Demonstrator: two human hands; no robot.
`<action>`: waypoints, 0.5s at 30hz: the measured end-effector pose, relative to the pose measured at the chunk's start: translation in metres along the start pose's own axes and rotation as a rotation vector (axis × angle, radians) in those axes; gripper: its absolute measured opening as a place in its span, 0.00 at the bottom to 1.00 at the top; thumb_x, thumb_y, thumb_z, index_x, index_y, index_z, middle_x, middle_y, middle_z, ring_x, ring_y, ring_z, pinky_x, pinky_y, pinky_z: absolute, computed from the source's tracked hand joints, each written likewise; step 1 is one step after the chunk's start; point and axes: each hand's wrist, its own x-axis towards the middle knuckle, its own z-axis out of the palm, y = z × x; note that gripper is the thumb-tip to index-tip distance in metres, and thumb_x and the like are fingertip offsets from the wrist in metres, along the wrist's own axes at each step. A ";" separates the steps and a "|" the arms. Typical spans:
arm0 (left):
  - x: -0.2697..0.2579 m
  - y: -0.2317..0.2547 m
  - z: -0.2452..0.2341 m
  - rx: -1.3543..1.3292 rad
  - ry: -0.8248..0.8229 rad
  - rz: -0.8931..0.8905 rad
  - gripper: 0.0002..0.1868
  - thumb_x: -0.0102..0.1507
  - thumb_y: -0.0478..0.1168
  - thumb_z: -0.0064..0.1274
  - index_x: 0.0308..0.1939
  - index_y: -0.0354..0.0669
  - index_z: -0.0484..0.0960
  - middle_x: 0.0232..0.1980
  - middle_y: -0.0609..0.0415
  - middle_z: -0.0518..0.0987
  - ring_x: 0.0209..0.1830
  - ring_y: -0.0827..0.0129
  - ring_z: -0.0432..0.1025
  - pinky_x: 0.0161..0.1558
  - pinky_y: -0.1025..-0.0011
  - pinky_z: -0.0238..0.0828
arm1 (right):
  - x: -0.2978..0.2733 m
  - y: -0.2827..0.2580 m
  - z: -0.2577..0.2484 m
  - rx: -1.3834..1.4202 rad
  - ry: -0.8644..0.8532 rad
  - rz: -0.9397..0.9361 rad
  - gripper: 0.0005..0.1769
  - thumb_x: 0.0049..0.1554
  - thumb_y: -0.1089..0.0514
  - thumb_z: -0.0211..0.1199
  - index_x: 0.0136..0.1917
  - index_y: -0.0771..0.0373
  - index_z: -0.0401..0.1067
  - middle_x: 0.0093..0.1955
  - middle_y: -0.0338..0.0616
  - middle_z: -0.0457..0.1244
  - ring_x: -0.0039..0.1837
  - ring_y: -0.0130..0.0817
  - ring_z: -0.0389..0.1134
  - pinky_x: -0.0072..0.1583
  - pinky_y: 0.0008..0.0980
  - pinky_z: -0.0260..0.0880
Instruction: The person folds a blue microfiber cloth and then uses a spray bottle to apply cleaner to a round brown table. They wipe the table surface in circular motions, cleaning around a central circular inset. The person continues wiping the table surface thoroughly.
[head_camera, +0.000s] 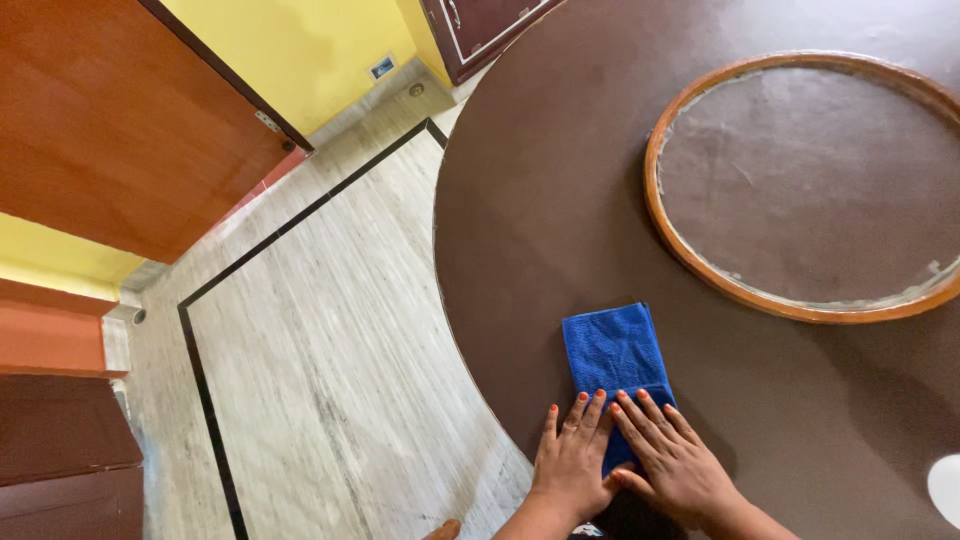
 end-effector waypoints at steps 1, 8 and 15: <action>-0.002 -0.003 0.002 -0.058 -0.023 -0.007 0.47 0.67 0.65 0.45 0.81 0.41 0.54 0.86 0.46 0.48 0.86 0.55 0.40 0.75 0.41 0.28 | -0.002 0.004 0.002 -0.017 0.002 -0.018 0.48 0.60 0.29 0.45 0.80 0.62 0.44 0.83 0.44 0.40 0.84 0.40 0.35 0.76 0.47 0.35; -0.006 -0.014 -0.018 -0.157 -0.069 0.069 0.63 0.58 0.73 0.55 0.84 0.40 0.50 0.87 0.43 0.45 0.87 0.52 0.38 0.77 0.42 0.29 | -0.022 0.039 -0.009 0.042 -0.165 0.115 0.58 0.52 0.21 0.52 0.81 0.57 0.43 0.84 0.44 0.37 0.84 0.45 0.31 0.77 0.49 0.31; -0.017 -0.038 -0.035 -0.069 -0.089 0.219 0.64 0.52 0.65 0.67 0.82 0.41 0.54 0.86 0.47 0.51 0.86 0.55 0.44 0.79 0.49 0.38 | -0.004 0.068 -0.058 -0.003 -0.832 0.125 0.84 0.34 0.20 0.78 0.85 0.52 0.32 0.90 0.35 0.28 0.85 0.40 0.24 0.79 0.46 0.29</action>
